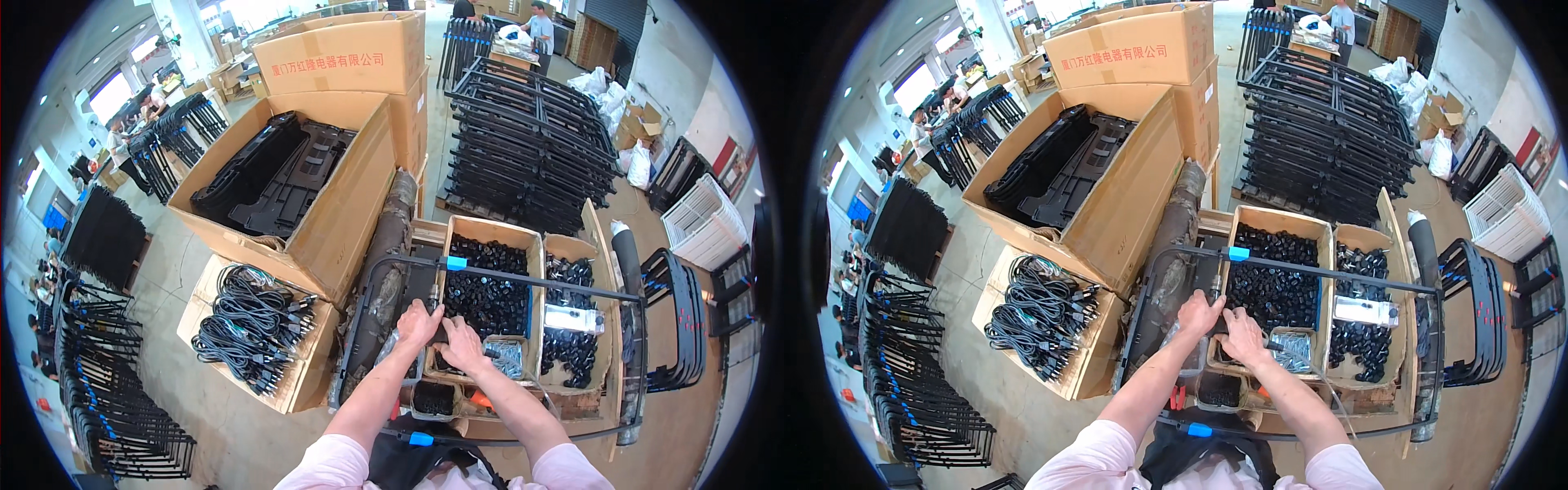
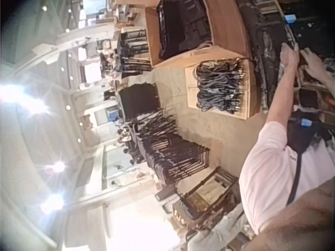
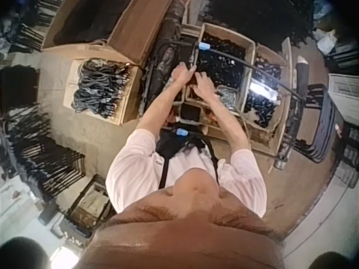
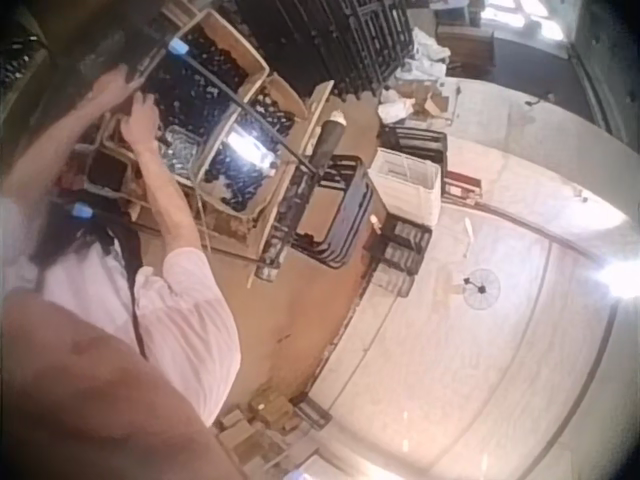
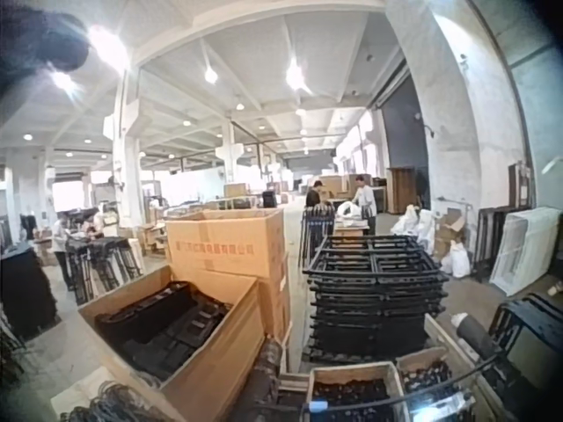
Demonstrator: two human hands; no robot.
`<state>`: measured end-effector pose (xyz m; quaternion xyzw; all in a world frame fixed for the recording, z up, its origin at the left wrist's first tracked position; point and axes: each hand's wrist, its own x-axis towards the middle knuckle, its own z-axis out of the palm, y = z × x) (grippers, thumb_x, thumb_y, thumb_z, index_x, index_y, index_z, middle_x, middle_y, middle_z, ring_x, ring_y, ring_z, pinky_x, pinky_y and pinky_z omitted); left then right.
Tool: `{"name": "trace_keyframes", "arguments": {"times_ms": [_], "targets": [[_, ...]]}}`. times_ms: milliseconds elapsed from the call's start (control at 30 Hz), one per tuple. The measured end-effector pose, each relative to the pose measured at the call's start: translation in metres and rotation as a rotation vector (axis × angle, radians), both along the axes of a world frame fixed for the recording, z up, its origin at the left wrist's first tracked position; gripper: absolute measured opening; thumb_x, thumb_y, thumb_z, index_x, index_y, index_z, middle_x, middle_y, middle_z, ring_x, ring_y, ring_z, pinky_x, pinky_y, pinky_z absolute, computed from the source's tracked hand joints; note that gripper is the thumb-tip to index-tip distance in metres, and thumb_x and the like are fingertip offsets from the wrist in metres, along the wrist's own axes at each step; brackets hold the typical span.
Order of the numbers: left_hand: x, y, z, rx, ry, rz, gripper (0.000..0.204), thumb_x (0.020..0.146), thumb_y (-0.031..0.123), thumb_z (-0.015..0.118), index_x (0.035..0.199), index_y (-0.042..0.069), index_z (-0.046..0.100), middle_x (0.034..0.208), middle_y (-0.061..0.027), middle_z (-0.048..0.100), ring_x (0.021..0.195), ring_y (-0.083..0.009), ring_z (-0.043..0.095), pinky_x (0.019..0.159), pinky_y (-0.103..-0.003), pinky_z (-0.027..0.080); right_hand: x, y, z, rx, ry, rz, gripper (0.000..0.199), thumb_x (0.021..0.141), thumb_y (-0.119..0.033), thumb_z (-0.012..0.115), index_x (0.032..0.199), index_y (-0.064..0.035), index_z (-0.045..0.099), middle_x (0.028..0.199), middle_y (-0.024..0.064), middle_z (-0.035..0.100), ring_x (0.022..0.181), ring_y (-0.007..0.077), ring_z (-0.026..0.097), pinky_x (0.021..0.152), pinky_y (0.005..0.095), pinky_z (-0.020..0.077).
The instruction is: The person assembles a black electronic device, likely a treadmill console, in a warehouse setting. They attach a metal frame to the console, secure it with screws using a power drill, and connect a power cord to the back of the unit.
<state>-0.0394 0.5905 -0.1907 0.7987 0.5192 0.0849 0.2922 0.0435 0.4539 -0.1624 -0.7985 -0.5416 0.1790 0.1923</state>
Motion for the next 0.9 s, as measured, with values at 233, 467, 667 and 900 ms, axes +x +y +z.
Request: {"name": "trace_keyframes", "arguments": {"times_ms": [233, 467, 667, 900], "targets": [[-0.002, 0.001, -0.003, -0.008, -0.01, -0.046, 0.069, 0.094, 0.063, 0.068, 0.111, -0.004, 0.064, 0.109, -0.0306, 0.075, 0.101, -0.0478, 0.074, 0.09, -0.055, 0.059, 0.004, -0.003, -0.011, 0.075, -0.063, 0.026, 0.067, 0.083, -0.028, 0.086, 0.137, -0.0024, 0.055, 0.134, 0.0247, 0.057, 0.116, 0.0468, 0.065, 0.097, 0.0528, 0.0561], [0.013, -0.023, 0.012, 0.011, -0.061, -0.122, 0.063, 0.094, 0.059, 0.07, 0.106, -0.003, 0.065, 0.105, -0.0297, 0.075, 0.1, -0.0491, 0.074, 0.089, -0.057, 0.058, 0.015, -0.03, 0.003, 0.005, -0.027, -0.014, 0.074, 0.083, -0.027, 0.084, 0.141, 0.0041, 0.051, 0.116, 0.0253, 0.067, 0.108, 0.0447, 0.069, 0.094, 0.0507, 0.0584], [0.025, -0.025, 0.011, 0.01, -0.032, -0.099, 0.065, 0.096, 0.06, 0.067, 0.108, -0.004, 0.064, 0.105, -0.0315, 0.075, 0.102, -0.049, 0.074, 0.091, -0.056, 0.058, 0.032, -0.03, 0.001, 0.05, 0.04, 0.014, 0.078, 0.082, -0.027, 0.083, 0.144, 0.0033, 0.048, 0.123, 0.0276, 0.067, 0.112, 0.0471, 0.068, 0.097, 0.053, 0.0566], [0.029, -0.026, 0.015, -0.01, 0.002, -0.093, 0.064, 0.097, 0.059, 0.066, 0.109, -0.004, 0.064, 0.106, -0.0317, 0.075, 0.103, -0.049, 0.074, 0.092, -0.057, 0.058, 0.038, -0.027, 0.008, 0.002, 0.023, 0.038, 0.073, 0.083, -0.027, 0.083, 0.139, 0.005, 0.05, 0.126, 0.0273, 0.069, 0.116, 0.0431, 0.069, 0.099, 0.0493, 0.0571]]}}
